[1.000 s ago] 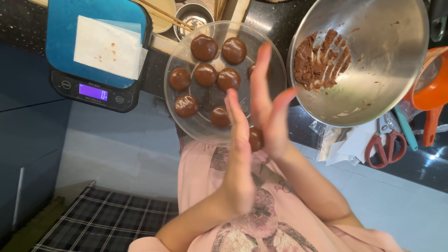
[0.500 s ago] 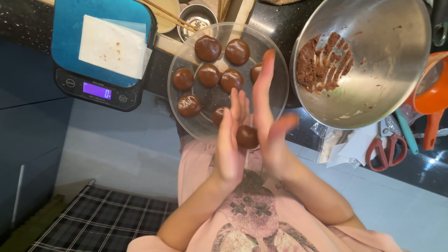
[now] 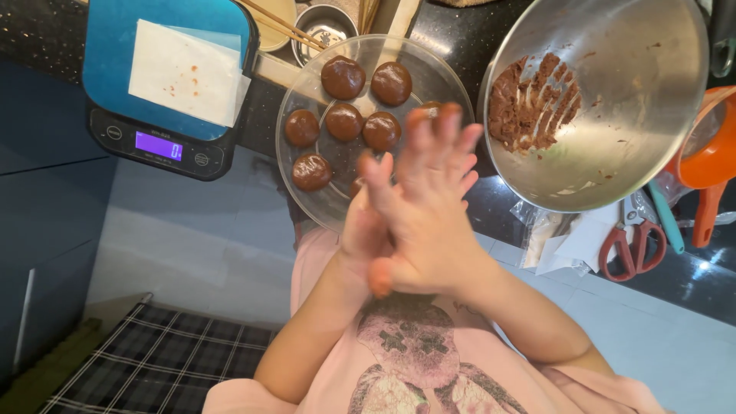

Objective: The recorder is weighing chocolate dough on a digital scale and rolling it into spheres to make confections.

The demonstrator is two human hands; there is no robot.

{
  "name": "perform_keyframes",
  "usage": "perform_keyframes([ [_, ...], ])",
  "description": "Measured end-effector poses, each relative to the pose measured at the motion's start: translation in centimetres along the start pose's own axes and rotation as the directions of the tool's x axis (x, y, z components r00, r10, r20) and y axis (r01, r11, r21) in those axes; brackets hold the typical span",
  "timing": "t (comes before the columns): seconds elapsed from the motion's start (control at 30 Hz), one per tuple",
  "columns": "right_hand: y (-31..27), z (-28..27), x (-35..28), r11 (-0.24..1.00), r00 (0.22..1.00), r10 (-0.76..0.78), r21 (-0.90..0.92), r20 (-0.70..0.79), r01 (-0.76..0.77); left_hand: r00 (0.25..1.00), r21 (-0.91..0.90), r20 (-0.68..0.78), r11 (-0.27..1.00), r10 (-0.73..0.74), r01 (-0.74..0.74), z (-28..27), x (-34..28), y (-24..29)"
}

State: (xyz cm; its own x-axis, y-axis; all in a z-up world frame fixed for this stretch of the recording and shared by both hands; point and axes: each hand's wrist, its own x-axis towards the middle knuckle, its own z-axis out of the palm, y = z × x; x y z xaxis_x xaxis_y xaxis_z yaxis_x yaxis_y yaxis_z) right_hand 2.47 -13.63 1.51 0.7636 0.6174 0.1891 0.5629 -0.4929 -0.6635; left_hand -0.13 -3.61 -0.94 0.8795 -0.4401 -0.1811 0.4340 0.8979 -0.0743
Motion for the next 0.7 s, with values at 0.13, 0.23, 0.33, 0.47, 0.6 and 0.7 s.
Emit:
perform_keyframes([
  [0.13,-0.5,1.9,1.0,0.985,0.991,-0.069,-0.150,0.111,0.085,0.712,0.154,0.292,0.703,0.639,-0.695,-2.2,1.3,-2.7],
  [0.23,-0.6,2.5,1.4,0.985,0.987,-0.062,-0.148,0.150,0.085,0.624,0.165,0.349,0.610,0.699,-0.775,-3.2,1.2,-2.9],
  [0.33,-0.7,2.6,1.5,0.985,0.986,-0.056,-0.150,0.157,0.080,0.730,0.133,0.266,0.726,0.630,-0.675,-3.5,0.7,-1.9],
  [0.47,3.4,12.0,-1.2,0.825,0.850,0.501,-0.205,-0.163,-0.526,0.962,0.172,0.044,0.946,0.270,-0.273,-0.8,-1.6,1.0],
  [0.6,-3.2,-2.5,4.0,0.540,0.956,0.288,0.814,0.060,-0.214,0.993,0.074,-0.006,0.991,0.114,-0.113,-0.7,-1.6,2.3],
  [0.7,-0.8,-1.8,1.9,0.693,0.949,0.311,0.695,-0.044,-0.195,0.998,-0.123,-0.041,0.992,-0.038,0.033,-1.3,-1.2,2.2],
])
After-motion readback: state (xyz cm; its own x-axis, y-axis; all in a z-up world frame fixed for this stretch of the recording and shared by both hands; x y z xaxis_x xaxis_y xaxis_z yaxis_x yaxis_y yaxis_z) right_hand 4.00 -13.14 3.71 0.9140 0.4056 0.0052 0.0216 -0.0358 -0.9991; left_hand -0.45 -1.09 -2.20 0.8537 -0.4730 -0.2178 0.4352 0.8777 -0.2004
